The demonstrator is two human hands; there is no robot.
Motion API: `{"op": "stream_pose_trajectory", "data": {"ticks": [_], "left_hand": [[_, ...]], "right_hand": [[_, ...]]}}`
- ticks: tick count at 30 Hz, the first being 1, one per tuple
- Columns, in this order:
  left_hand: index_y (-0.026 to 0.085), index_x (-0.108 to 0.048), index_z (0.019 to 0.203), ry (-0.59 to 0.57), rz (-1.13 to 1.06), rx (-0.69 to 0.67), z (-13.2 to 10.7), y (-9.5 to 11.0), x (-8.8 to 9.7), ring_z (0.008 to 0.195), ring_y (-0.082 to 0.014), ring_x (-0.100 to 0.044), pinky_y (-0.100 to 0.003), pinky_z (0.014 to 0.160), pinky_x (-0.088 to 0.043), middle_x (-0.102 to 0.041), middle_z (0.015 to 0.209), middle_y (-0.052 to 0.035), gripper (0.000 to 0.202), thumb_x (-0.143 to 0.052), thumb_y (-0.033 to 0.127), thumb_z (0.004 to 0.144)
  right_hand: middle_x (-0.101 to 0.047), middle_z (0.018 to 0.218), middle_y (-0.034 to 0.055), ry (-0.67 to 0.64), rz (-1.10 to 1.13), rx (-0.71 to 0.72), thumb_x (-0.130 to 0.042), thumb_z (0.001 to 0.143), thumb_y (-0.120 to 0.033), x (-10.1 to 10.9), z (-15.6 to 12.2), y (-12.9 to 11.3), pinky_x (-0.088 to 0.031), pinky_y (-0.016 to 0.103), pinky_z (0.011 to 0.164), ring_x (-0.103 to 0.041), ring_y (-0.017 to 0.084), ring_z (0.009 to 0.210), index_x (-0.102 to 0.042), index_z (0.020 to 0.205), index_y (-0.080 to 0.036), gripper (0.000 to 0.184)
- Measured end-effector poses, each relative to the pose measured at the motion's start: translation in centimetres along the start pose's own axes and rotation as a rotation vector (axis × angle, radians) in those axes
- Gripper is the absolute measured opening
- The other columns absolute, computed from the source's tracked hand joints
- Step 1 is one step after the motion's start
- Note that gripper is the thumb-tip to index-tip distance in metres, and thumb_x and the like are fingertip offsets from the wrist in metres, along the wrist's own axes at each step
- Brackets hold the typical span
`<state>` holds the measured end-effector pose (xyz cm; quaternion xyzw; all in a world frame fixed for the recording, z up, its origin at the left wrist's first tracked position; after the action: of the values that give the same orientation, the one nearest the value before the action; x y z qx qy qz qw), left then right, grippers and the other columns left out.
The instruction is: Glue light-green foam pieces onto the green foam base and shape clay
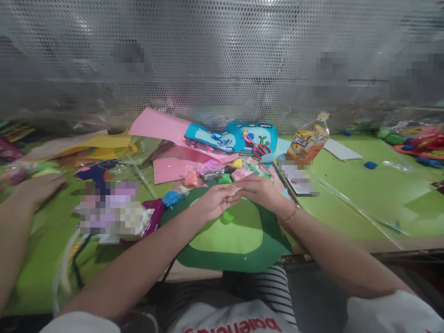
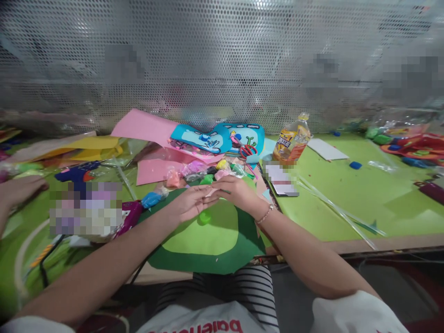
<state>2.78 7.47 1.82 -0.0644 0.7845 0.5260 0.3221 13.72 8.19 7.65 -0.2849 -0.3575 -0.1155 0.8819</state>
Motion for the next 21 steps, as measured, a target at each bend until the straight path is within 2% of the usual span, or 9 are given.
{"op": "stream_pose_trajectory", "data": {"ticks": [4, 7, 10, 12, 15, 18, 21], "left_hand": [[0.009, -0.060, 0.080, 0.125, 0.092, -0.037, 0.0, 0.6, 0.9, 0.074, -0.0134, -0.068, -0.030, 0.087, -0.050, -0.069, 0.075, -0.0065, 0.010, -0.067, 0.006, 0.074], [0.010, -0.054, 0.072, 0.204, 0.135, -0.106, -0.1, 1.2, 1.2, 0.065, -0.0112, -0.066, -0.027, 0.079, -0.052, -0.065, 0.065, -0.0022, 0.019, -0.071, 0.004, 0.068], [0.011, -0.055, 0.079, 0.218, 0.206, -0.143, -0.1, 1.1, 1.0, 0.063, -0.0096, -0.064, -0.027, 0.075, -0.053, -0.065, 0.071, -0.0019, 0.018, -0.071, 0.011, 0.071], [0.012, -0.055, 0.087, 0.218, 0.239, -0.160, -0.2, 0.9, 0.9, 0.067, -0.0108, -0.064, -0.030, 0.076, -0.053, -0.064, 0.076, -0.0020, 0.018, -0.069, 0.015, 0.075], [0.013, -0.051, 0.089, 0.195, 0.221, -0.165, -0.3, 0.8, 0.6, 0.075, -0.0131, -0.066, -0.033, 0.082, -0.051, -0.065, 0.077, -0.0030, 0.016, -0.064, 0.015, 0.079], [0.014, -0.050, 0.093, 0.143, 0.190, -0.149, -0.5, 1.2, 0.2, 0.078, -0.0142, -0.067, -0.035, 0.086, -0.049, -0.067, 0.081, -0.0052, 0.018, -0.061, 0.009, 0.080], [0.014, -0.052, 0.096, 0.114, 0.186, -0.138, -0.5, 1.4, 0.0, 0.076, -0.0155, -0.069, -0.036, 0.088, -0.048, -0.069, 0.082, -0.0066, 0.021, -0.063, 0.008, 0.078]], "right_hand": [[-0.068, 0.084, 0.0064, 0.058, 0.058, -0.042, -0.059, 0.083, -0.032, -0.1, -0.3, 0.3, -0.054, 0.036, 0.074, -0.063, 0.020, 0.079, -0.069, 0.089, -0.023, 0.014], [-0.064, 0.086, 0.0058, 0.065, 0.163, -0.079, -0.061, 0.082, -0.033, -0.9, -0.5, 0.7, -0.054, 0.033, 0.068, -0.061, 0.018, 0.076, -0.061, 0.112, -0.023, 0.032], [-0.059, 0.105, 0.0087, -0.006, 0.173, -0.039, -0.060, 0.082, -0.030, -2.1, -0.5, 0.4, -0.052, 0.037, 0.083, -0.059, 0.021, 0.096, -0.049, 0.129, -0.026, 0.048], [-0.057, 0.111, 0.0095, -0.043, 0.145, -0.024, -0.056, 0.084, -0.027, -2.5, -0.5, 0.2, -0.048, 0.038, 0.090, -0.056, 0.023, 0.106, -0.051, 0.128, -0.026, 0.044], [-0.062, 0.109, 0.0081, -0.041, 0.099, -0.061, -0.051, 0.087, -0.023, -2.3, -0.5, 0.3, -0.050, 0.038, 0.087, -0.059, 0.022, 0.103, -0.057, 0.121, -0.027, 0.035], [-0.068, 0.102, 0.0066, 0.035, 0.031, -0.139, -0.055, 0.084, -0.027, -1.2, -0.7, 1.0, -0.052, 0.039, 0.081, -0.063, 0.024, 0.095, -0.066, 0.106, -0.027, 0.024], [-0.069, 0.101, 0.0081, 0.107, 0.011, -0.202, -0.055, 0.084, -0.031, 0.1, -0.8, 1.6, -0.052, 0.041, 0.079, -0.064, 0.026, 0.092, -0.068, 0.098, -0.024, 0.021]]}}
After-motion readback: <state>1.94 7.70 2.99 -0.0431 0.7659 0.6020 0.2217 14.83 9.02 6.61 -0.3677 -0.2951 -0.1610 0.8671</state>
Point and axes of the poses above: each hand's wrist, its own z-axis towards the middle knuckle, its own x-axis out of the back of the hand, y = z × x, the point moved 7 cm from there along z, towards the middle knuckle
